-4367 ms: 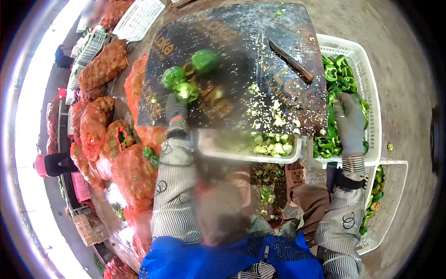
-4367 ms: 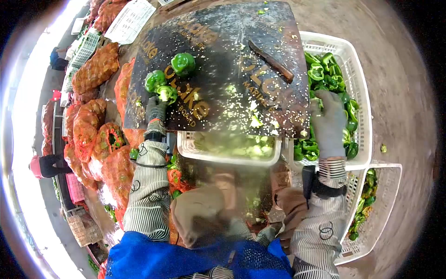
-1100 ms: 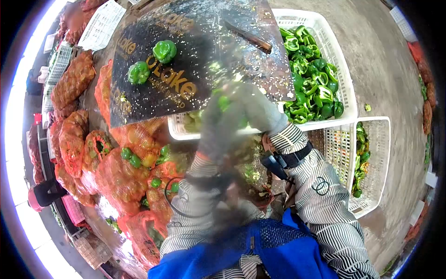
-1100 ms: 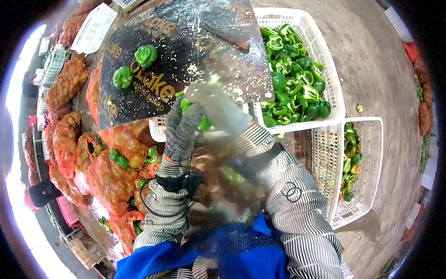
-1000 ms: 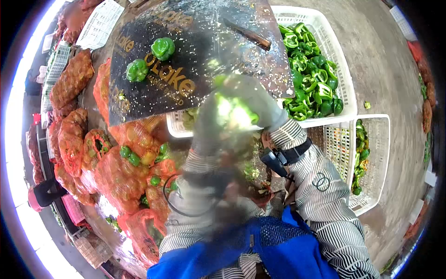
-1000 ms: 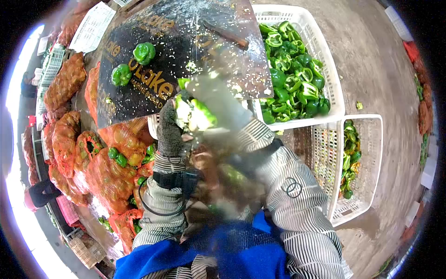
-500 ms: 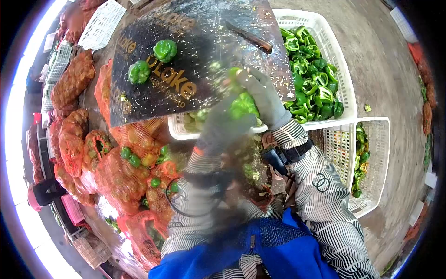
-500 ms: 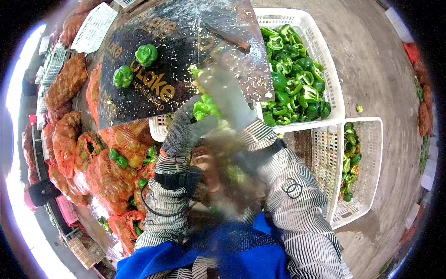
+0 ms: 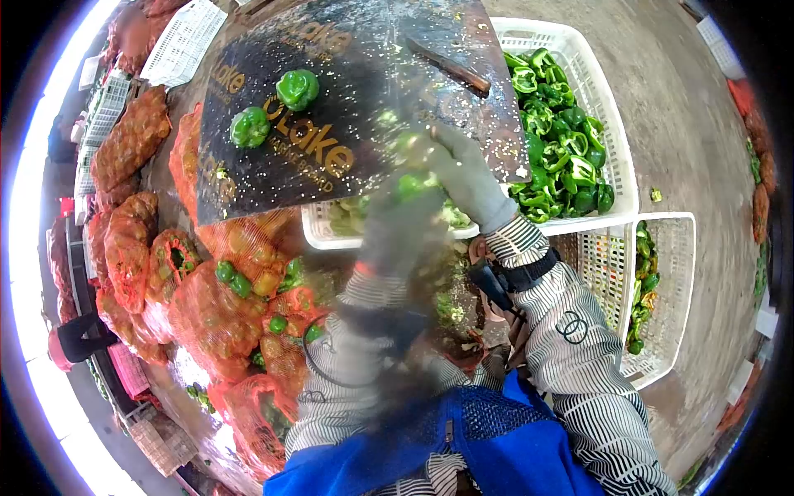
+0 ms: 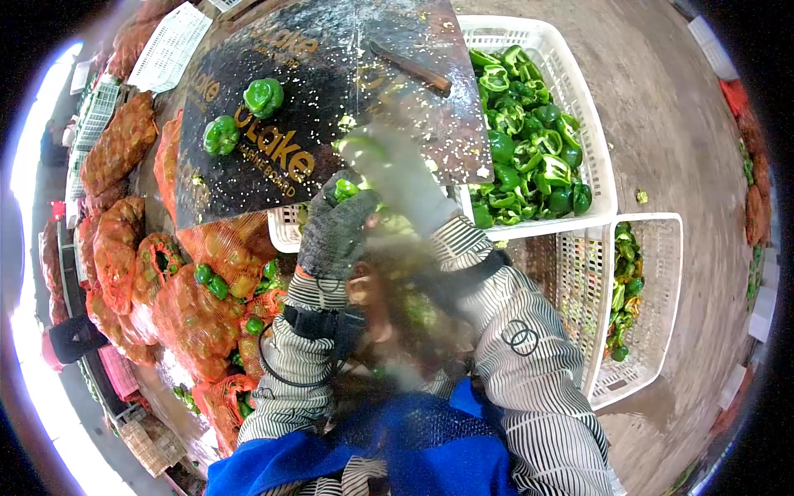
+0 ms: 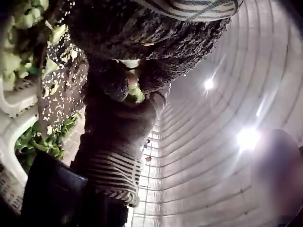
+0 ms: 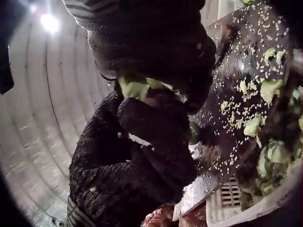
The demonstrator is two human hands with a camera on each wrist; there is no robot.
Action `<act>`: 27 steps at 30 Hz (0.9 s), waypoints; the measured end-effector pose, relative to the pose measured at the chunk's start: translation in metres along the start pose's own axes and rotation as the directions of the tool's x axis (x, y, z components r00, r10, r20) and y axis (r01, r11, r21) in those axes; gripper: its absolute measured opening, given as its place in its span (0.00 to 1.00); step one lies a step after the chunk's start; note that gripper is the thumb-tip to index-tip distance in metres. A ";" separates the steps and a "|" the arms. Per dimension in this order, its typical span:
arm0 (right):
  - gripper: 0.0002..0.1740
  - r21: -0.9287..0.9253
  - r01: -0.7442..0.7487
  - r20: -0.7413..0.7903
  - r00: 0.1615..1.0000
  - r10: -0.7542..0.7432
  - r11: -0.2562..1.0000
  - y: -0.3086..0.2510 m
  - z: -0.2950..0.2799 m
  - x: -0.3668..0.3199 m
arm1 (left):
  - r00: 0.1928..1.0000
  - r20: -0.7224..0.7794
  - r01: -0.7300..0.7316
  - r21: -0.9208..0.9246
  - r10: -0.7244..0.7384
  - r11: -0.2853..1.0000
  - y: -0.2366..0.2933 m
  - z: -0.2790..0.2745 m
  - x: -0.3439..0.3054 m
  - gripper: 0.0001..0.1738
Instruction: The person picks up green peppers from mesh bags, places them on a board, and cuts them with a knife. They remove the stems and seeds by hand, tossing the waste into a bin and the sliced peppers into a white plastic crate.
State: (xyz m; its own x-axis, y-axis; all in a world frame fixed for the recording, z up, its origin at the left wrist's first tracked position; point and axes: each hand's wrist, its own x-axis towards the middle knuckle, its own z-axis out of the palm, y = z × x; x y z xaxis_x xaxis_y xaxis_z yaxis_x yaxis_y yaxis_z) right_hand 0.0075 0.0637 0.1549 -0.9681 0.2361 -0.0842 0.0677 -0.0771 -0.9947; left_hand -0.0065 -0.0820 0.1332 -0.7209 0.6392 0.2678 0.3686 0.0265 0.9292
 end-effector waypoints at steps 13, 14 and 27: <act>0.20 -0.018 0.214 -0.299 0.931 -0.209 0.977 0.024 -0.061 0.020 | 0.849 -0.074 0.373 0.786 -0.523 0.493 -0.015 -0.046 -0.004 0.26; 0.21 -0.060 0.168 -0.365 0.914 -0.178 0.984 0.011 -0.077 0.019 | 0.679 -0.119 0.453 0.844 -0.725 0.285 -0.013 -0.048 0.005 0.36; 0.25 -0.863 -0.164 -0.328 0.901 -0.282 0.478 -0.012 -0.147 0.016 | 0.912 -0.398 0.411 0.883 -0.102 0.228 -0.125 -0.182 0.167 0.47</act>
State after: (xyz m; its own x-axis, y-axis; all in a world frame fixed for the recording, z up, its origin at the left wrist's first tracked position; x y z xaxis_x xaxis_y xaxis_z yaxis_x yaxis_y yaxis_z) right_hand 0.0265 0.2110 0.1566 -0.8126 0.5524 0.1856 0.3996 0.7601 -0.5124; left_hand -0.2798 -0.1184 0.1086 -0.9284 0.2738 0.2512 0.3057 0.9471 0.0973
